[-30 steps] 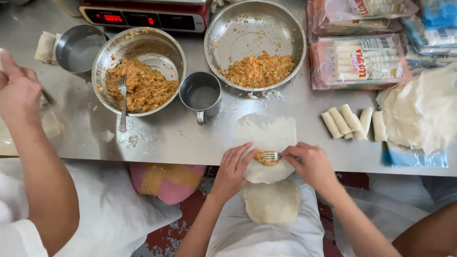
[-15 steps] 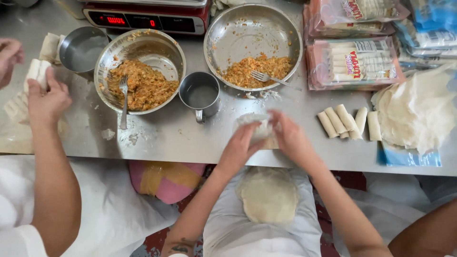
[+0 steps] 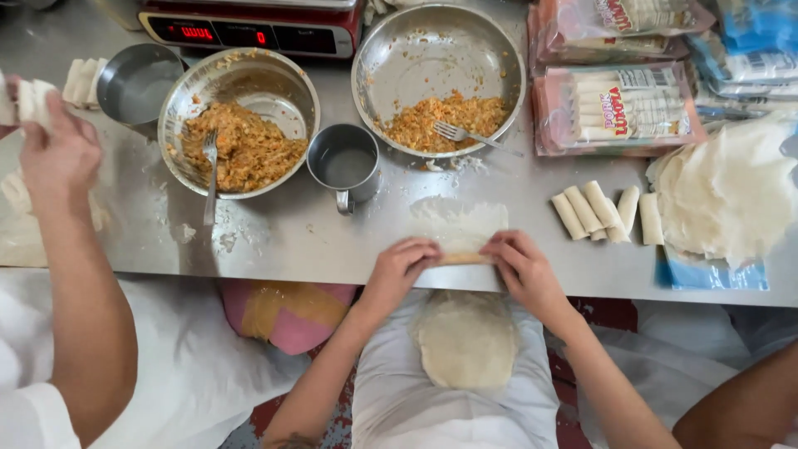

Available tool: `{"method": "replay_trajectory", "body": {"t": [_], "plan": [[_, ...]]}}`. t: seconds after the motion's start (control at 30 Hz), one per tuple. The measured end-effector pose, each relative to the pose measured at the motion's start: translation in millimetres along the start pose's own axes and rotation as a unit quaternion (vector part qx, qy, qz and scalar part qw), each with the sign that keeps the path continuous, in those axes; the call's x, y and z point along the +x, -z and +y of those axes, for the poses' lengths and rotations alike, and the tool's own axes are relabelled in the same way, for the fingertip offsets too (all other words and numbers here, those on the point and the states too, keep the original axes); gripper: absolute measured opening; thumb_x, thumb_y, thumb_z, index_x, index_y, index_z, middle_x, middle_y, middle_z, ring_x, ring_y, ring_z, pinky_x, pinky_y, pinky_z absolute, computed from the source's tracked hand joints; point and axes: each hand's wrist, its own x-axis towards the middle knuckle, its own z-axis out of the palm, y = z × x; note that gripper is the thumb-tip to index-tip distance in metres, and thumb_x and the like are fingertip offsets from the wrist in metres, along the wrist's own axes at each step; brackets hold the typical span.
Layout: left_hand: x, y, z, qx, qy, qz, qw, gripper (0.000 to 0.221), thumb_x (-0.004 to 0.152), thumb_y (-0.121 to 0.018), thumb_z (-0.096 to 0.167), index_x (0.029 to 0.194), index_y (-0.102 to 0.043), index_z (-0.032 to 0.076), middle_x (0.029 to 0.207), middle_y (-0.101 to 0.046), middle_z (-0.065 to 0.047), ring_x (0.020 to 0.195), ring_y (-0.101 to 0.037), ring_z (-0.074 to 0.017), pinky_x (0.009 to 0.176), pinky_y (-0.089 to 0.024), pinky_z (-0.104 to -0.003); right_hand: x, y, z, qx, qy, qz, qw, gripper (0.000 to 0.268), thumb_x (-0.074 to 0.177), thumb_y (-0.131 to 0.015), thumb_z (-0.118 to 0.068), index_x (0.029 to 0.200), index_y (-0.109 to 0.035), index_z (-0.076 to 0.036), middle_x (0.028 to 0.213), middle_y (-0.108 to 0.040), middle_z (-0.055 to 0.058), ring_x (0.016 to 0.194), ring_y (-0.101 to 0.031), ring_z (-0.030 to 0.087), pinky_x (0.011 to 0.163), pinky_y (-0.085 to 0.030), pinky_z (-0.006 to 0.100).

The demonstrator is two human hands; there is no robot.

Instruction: Multiple workers are manually assembling and rolling spring rolls on a production table.

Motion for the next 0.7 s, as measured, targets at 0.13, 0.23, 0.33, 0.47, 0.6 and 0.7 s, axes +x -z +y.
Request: {"method": "replay_trajectory", "body": {"t": [0.13,0.23,0.33,0.47,0.6,0.7], "plan": [[-2.1,-16.8,-7.8,0.158,-0.064,0.031,0.985,0.015,0.093,-0.074,0.005,0.107,-0.077,0.010,0.128,-0.069,-0.009,0.124,-0.062,-0.0306,0.105,-0.054,-0.041,-10.7,-31.0,-1.3,-0.174,0.016,0.046,0.984,0.028,0.101,-0.056,-0.004,0.116,-0.075,-0.018,0.129,-0.057,0.009,0.108,-0.063,0.027,0.099,-0.054,0.041],[-6.1,-32.2,-16.3,0.153,-0.015,0.049,0.987,0.028,0.093,-0.072,0.003,0.117,-0.073,0.016,0.113,-0.066,0.003,0.107,-0.065,-0.0193,0.099,-0.058,-0.034,-4.3,-48.2,-6.5,-0.087,-0.083,0.137,0.983,0.005,0.105,-0.060,-0.003,0.105,-0.065,-0.005,0.116,-0.059,0.010,0.105,-0.068,0.029,0.094,-0.057,0.040],[-3.7,-38.2,-17.8,0.189,-0.027,0.102,0.976,0.023,0.095,-0.072,0.004,0.115,-0.073,0.016,0.109,-0.066,0.002,0.105,-0.068,-0.0195,0.093,-0.059,-0.035,-2.4,-65.7,-4.0,-0.039,-0.094,0.165,0.981,0.009,0.098,-0.069,0.000,0.093,-0.062,-0.001,0.118,-0.054,0.012,0.103,-0.067,0.035,0.088,-0.058,0.045],[-5.7,-34.7,-9.1,0.371,-0.059,0.089,0.922,0.034,0.101,-0.068,0.021,0.135,-0.063,0.025,0.126,-0.060,-0.006,0.118,-0.061,-0.0261,0.102,-0.049,-0.046,-2.5,-58.6,0.6,-0.181,-0.044,0.150,0.971,0.011,0.100,-0.068,-0.010,0.092,-0.062,-0.008,0.118,-0.057,0.009,0.106,-0.063,0.033,0.088,-0.050,0.046],[-20.6,-7.0,13.0,0.247,0.101,0.168,0.949,0.054,0.098,-0.072,0.041,0.134,-0.054,0.005,0.124,-0.055,-0.019,0.112,-0.062,-0.0382,0.098,-0.053,-0.048,-16.5,-16.2,-15.8,-0.185,-0.208,0.119,0.953,0.046,0.093,-0.079,-0.049,0.108,-0.058,-0.011,0.130,-0.051,0.011,0.113,-0.062,0.036,0.100,-0.048,0.051],[-37.8,-17.4,-4.3,0.255,0.135,0.141,0.947,0.034,0.091,-0.079,0.031,0.097,-0.053,0.010,0.117,-0.052,-0.012,0.103,-0.065,-0.0355,0.091,-0.057,-0.042,-25.1,-27.8,3.4,-0.170,-0.214,0.096,0.957,0.042,0.092,-0.083,-0.042,0.092,-0.060,-0.007,0.120,-0.056,0.011,0.105,-0.067,0.036,0.096,-0.052,0.044]]}}
